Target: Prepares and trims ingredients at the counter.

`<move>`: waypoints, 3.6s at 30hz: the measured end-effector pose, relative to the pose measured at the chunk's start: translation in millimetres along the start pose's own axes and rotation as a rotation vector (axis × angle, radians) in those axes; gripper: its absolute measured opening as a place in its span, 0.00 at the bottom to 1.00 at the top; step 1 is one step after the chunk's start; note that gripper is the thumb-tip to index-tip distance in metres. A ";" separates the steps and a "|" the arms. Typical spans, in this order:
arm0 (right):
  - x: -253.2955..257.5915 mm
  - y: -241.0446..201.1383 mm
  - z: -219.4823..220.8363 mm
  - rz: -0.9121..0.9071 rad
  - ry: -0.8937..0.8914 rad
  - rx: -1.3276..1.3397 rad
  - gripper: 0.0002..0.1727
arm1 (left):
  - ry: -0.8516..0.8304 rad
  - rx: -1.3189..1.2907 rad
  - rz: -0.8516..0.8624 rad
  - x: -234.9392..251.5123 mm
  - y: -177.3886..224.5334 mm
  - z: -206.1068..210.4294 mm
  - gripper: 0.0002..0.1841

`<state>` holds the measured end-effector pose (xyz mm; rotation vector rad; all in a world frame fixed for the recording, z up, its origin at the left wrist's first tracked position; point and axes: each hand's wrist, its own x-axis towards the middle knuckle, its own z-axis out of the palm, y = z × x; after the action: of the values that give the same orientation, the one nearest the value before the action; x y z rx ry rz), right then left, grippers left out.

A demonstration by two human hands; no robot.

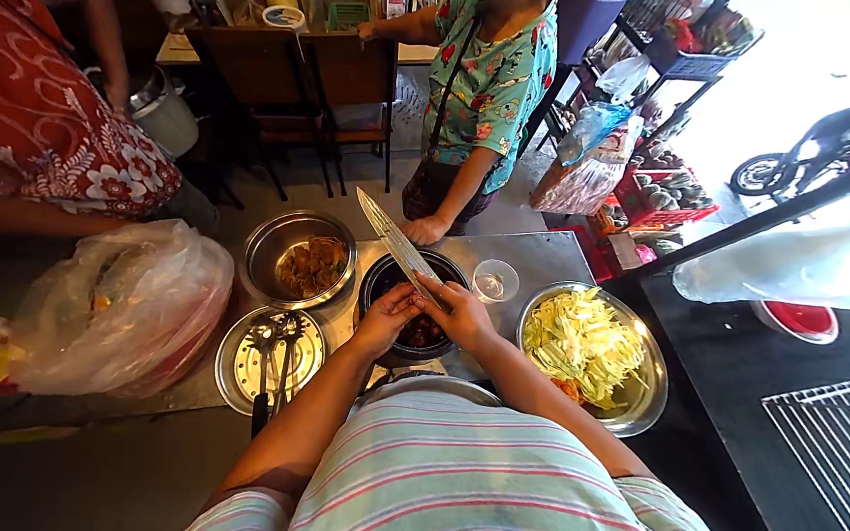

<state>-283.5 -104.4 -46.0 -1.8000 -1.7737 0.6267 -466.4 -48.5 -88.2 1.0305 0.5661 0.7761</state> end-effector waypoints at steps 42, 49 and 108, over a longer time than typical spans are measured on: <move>-2.7 6.6 -2.5 -0.061 0.076 0.106 0.22 | 0.068 0.557 -0.018 -3.7 3.4 -8.2 0.20; 11.7 15.8 -19.9 0.170 -0.108 -0.178 0.25 | 0.472 0.924 -0.016 -27.6 29.6 -58.6 0.27; 15.5 39.6 -23.7 0.171 -0.014 0.031 0.27 | -0.158 0.958 -0.163 37.1 0.2 16.7 0.24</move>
<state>-237.7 -89.9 -53.6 -1.9445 -1.6205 0.7310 -431.7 -28.0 -83.3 1.8718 0.9005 0.2399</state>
